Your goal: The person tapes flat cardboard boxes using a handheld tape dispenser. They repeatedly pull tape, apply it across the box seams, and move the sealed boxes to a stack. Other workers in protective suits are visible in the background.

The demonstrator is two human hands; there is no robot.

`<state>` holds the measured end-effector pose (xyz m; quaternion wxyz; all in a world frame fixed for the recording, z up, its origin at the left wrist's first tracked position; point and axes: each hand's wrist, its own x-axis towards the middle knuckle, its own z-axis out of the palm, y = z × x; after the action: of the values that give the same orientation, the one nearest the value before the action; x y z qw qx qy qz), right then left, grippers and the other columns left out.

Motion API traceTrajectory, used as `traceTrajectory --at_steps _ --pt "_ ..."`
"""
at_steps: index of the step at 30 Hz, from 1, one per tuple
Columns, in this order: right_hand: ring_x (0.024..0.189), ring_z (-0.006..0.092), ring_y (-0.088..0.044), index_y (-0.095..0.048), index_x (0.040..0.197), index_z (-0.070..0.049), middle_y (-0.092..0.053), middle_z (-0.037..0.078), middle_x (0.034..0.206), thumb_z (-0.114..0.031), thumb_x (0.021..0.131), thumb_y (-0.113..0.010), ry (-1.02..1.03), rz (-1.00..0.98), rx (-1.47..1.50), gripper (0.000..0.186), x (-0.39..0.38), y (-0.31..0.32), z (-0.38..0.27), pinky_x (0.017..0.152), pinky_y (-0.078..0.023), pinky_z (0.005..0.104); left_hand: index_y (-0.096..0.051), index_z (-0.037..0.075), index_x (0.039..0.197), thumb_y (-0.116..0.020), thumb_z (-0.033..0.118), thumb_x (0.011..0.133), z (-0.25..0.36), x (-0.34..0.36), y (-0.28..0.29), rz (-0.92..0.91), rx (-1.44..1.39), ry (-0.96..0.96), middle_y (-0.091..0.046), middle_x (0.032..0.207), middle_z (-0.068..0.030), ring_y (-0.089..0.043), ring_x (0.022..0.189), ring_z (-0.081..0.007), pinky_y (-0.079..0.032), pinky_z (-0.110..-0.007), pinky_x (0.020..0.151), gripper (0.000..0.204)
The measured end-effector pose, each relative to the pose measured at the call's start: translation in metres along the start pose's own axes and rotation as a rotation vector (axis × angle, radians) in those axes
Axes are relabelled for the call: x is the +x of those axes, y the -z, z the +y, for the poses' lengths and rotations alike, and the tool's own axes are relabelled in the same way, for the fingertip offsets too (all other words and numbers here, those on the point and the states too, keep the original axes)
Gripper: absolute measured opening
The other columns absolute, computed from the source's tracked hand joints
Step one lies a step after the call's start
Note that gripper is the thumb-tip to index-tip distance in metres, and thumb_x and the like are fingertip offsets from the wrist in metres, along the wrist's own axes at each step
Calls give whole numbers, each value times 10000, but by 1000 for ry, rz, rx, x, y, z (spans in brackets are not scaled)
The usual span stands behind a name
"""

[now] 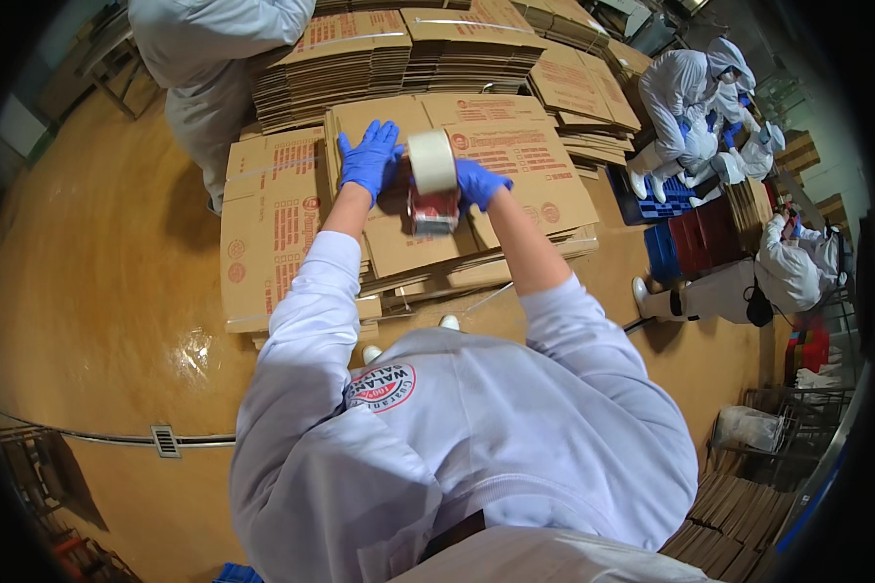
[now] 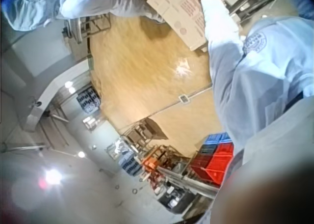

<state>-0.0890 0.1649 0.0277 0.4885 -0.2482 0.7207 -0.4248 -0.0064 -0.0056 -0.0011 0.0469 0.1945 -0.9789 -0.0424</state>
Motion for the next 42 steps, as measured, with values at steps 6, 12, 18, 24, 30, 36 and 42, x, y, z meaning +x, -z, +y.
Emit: traceTrajectory --at_steps 6,12,18,24,30,36,42 --pt "821 209 -498 -544 1003 -79 -524 92 949 -178 687 -652 685 568 -235 348 -88 93 115 742 -403 354 -215 76 1321 -315 617 770 42 -6 17 4 78 49 -162 1387 -98 -59 1291 -278 -49 -642 942 778" --pt "1019 214 -453 -488 1121 -84 -483 100 1115 -117 788 -556 858 1089 -188 341 -217 168 226 897 -348 342 -251 91 1308 -542 423 721 135 -105 33 -69 129 -421 -211 1327 -239 -156 1231 -430 -225 -607 902 735" --pt "978 208 -490 -508 1104 -82 -497 97 1098 -114 813 -523 815 1080 937 294 -257 174 262 856 -401 346 -535 122 1068 -517 19 719 91 -96 183 273 2 -450 -588 990 -93 -575 902 -242 -461 -333 767 364" --pt "949 219 -494 -528 1066 -106 -519 81 1053 -1 726 -576 883 1337 -524 359 -205 151 216 852 -379 330 -577 162 1049 -603 101 699 10 41 258 321 -332 -230 -614 909 -92 -583 813 -220 -400 -385 832 356" --pt "774 194 -565 -577 1010 -100 -594 74 894 -74 681 -595 735 991 -569 330 -171 101 124 736 -437 297 -79 126 1351 -637 685 423 56 -1 66 -275 -54 -168 6 1401 -149 74 1255 -421 5 -680 892 1219" --pt "819 187 -561 -519 968 8 -563 98 923 -113 744 -550 1144 524 116 256 -91 84 20 771 -449 302 -106 17 1329 -655 665 400 95 -64 31 -218 -106 -240 -56 1388 -186 5 1265 -407 -11 -667 907 1259" --pt "732 181 -575 -567 894 14 -583 97 836 -127 814 -436 924 556 542 208 30 107 28 681 -481 293 -193 -33 1296 -570 739 415 106 -73 18 -15 -93 -288 -160 1363 -196 -72 1275 -353 -23 -641 931 1230"
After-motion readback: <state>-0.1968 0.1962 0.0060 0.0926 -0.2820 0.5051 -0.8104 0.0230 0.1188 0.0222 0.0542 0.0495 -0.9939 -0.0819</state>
